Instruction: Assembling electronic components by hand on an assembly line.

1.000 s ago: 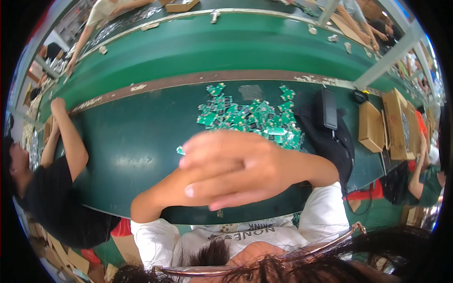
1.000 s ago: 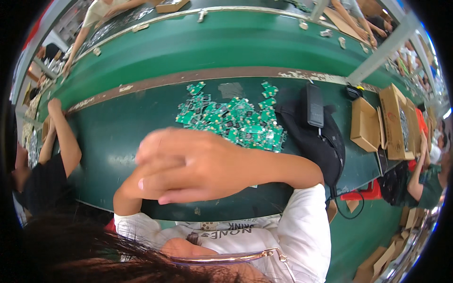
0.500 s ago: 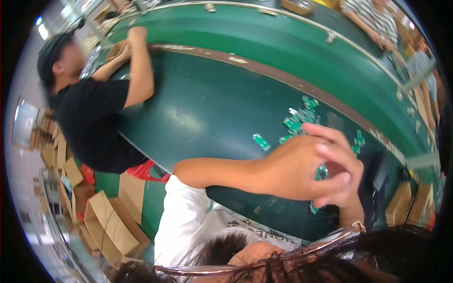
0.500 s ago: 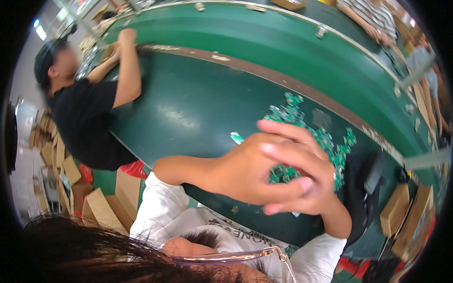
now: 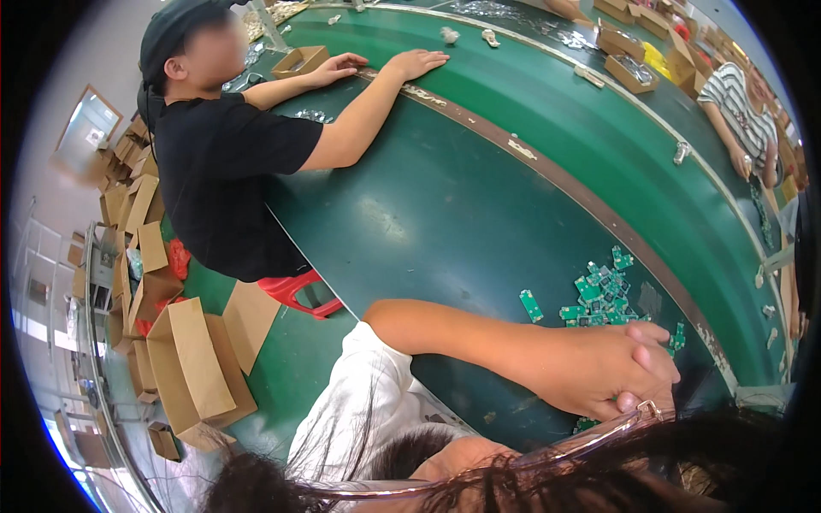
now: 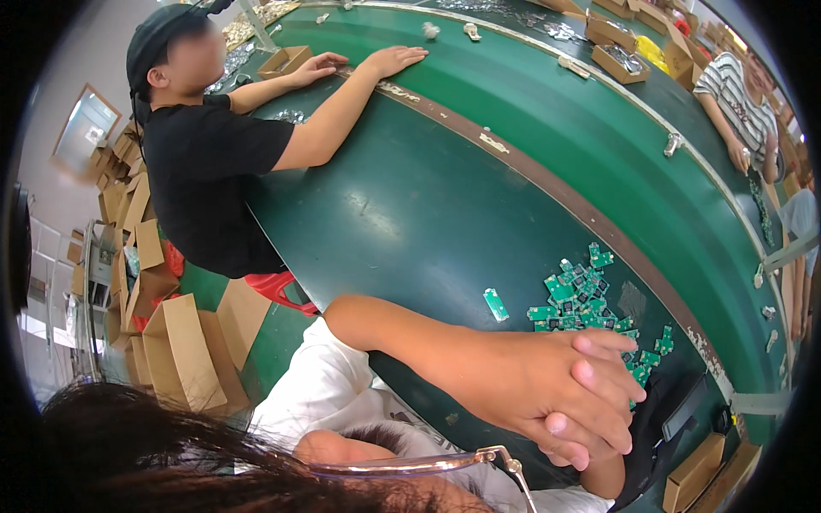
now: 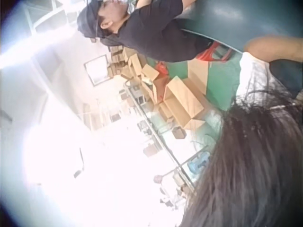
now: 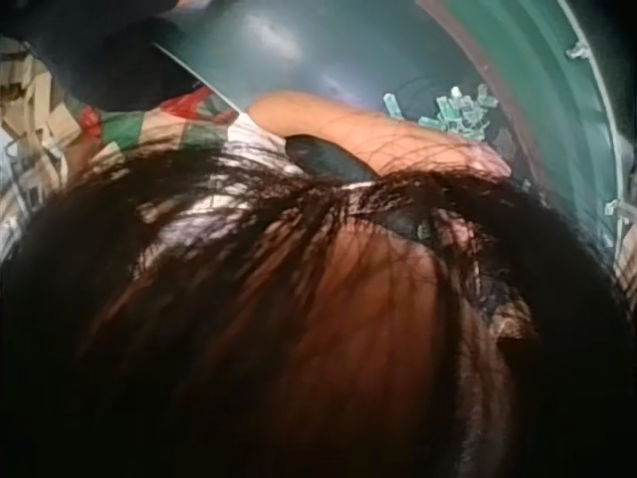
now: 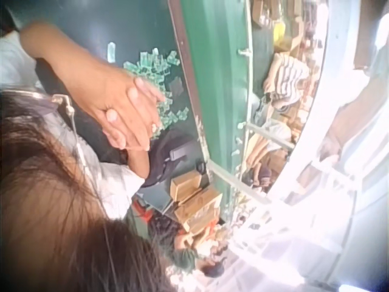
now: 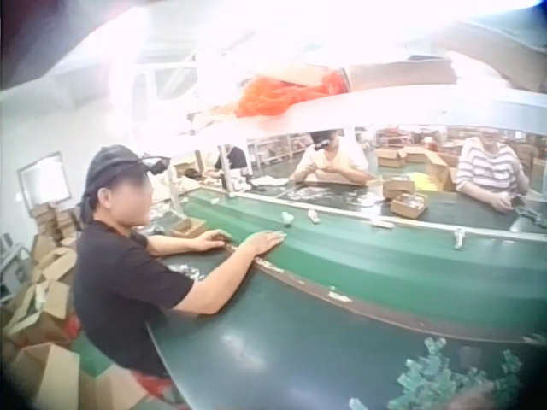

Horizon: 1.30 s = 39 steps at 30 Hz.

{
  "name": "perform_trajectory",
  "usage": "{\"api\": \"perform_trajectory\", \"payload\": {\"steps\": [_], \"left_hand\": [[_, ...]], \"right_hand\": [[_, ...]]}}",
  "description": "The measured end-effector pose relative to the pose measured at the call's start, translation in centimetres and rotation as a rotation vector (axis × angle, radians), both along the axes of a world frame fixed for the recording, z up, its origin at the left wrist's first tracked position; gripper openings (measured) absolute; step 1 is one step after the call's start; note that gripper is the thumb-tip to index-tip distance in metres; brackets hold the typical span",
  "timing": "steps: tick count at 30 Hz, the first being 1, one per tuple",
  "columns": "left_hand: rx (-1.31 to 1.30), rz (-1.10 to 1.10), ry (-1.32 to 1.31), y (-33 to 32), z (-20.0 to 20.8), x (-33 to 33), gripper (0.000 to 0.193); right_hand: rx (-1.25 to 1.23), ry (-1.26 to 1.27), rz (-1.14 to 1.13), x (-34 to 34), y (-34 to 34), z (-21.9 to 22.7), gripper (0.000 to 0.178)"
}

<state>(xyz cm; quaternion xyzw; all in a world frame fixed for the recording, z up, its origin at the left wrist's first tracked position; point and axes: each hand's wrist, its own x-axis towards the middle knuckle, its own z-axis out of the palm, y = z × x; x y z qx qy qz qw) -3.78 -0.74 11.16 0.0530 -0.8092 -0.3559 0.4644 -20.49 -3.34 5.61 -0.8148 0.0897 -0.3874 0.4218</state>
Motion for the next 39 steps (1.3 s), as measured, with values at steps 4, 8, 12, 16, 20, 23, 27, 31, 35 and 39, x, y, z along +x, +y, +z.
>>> {"api": "perform_trajectory", "payload": {"steps": [4,8,12,16,20,23,27,31,35,39], "left_hand": [[-0.049,0.083,0.078,0.4,-0.2,-0.8,0.018],[-0.047,0.120,0.013,0.2,-0.7,-0.5,0.020],[-0.033,0.148,-0.088,-0.1,-1.2,-0.6,0.027],[0.063,0.081,-0.044,0.0,-0.9,-0.5,0.026],[0.080,0.122,0.017,0.6,-0.7,-0.9,0.024],[0.078,0.126,0.072,0.6,-0.6,-1.1,0.025],[-0.025,0.033,-0.144,0.3,-0.8,-0.8,0.027],[-0.040,0.105,-0.083,0.8,-0.9,-0.9,0.027],[-0.022,0.169,-0.115,1.0,-0.9,-1.0,0.028],[-0.005,0.148,-0.067,0.8,-1.2,-1.2,0.029]], "right_hand": [[-0.037,0.003,-0.060,0.1,-0.9,-0.8,0.064],[-0.066,0.005,-0.126,0.1,-1.7,-2.0,0.063],[-0.092,0.007,-0.199,-0.6,-2.4,-3.3,0.063],[-0.111,0.017,-0.267,-1.3,-3.0,-4.8,0.063],[-0.138,0.016,-0.335,-1.8,-3.4,-6.0,0.062],[-0.155,0.019,-0.386,-2.1,-3.6,-6.9,0.062],[-0.181,0.015,-0.457,-2.1,-4.1,-7.9,0.062],[-0.193,0.019,-0.529,-2.3,-3.9,-9.0,0.061],[-0.215,0.028,-0.610,-2.8,-3.8,-9.7,0.061],[-0.245,0.041,-0.688,-3.4,-4.0,-9.9,0.060]]}}
